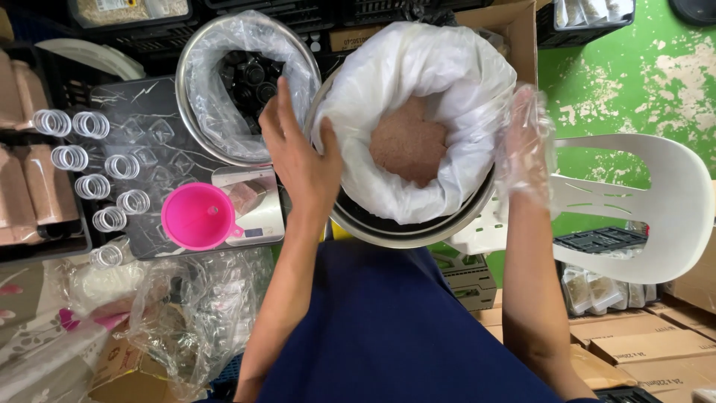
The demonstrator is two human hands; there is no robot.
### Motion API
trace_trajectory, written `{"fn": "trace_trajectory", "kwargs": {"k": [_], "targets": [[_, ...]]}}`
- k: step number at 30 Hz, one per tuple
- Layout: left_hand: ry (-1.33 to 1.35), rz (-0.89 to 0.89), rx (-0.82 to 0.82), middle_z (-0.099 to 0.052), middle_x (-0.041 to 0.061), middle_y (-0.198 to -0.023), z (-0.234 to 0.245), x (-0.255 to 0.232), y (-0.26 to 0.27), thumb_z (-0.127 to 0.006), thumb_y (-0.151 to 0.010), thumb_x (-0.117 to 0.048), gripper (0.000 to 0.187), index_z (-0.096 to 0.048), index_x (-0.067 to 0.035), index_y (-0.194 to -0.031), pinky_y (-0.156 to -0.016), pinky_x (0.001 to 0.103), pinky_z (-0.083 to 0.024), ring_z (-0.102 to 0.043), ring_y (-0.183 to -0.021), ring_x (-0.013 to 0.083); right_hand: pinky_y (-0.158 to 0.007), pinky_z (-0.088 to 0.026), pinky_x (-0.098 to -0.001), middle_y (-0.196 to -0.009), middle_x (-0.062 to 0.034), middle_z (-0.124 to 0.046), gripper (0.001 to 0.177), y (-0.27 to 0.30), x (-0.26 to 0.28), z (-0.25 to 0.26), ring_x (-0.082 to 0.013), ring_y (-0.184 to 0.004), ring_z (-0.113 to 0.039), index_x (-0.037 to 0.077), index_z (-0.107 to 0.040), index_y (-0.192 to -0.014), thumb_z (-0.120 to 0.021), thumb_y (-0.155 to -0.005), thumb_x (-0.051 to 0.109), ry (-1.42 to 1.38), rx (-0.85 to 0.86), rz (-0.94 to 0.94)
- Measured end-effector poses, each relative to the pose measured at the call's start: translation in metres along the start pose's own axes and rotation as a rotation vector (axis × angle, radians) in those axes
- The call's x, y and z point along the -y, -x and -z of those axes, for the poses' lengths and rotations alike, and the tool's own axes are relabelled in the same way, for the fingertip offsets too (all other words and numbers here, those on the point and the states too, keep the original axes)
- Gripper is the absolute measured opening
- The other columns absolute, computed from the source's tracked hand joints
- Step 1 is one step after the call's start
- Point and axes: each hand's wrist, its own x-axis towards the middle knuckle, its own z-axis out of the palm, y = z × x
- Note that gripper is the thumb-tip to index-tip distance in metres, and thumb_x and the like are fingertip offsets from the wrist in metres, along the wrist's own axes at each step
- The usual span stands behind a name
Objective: The person scoops pink powder from a large metal bowl into a pink funnel placed over a small jar on a digital scale. They adjust the powder level with a spoon, then seal the jar with a black lid. The person repeats the process with a second jar.
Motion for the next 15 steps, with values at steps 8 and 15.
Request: {"fn": "trace_trajectory", "kwargs": {"k": [8,15], "targets": [[-0.882,-0.305,0.322,-0.035,0.022,-0.166,-0.101,-0.038,-0.006,-0.090,-0.086,-0.062,0.128,-0.007,-0.014,-0.170,-0.108,0.059,-0.045,-0.049,-0.142,0.0399,-0.104,-0.053,-0.0586,-0.141,-0.0271,-0.058,0.075,-0.008,0.013,-0.050,-0.0469,-0.130,-0.056,0.001,-0.037,-0.152,-0.071,-0.104,0.048,0.136,0.117,-0.021],[-0.453,-0.390,0.244,-0.076,0.020,-0.106,-0.142,0.016,-0.039,-0.071,-0.107,-0.043,0.057,-0.049,-0.008,-0.145,-0.076,0.045,-0.069,-0.078,-0.094,0.0346,-0.053,-0.053,-0.0214,-0.072,0.0009,-0.053,0.059,-0.007,-0.145,-0.121,-0.0074,-0.053,-0.051,-0.014,-0.037,-0.156,-0.046,-0.133,0.040,1.835,-0.467,0.840]]}}
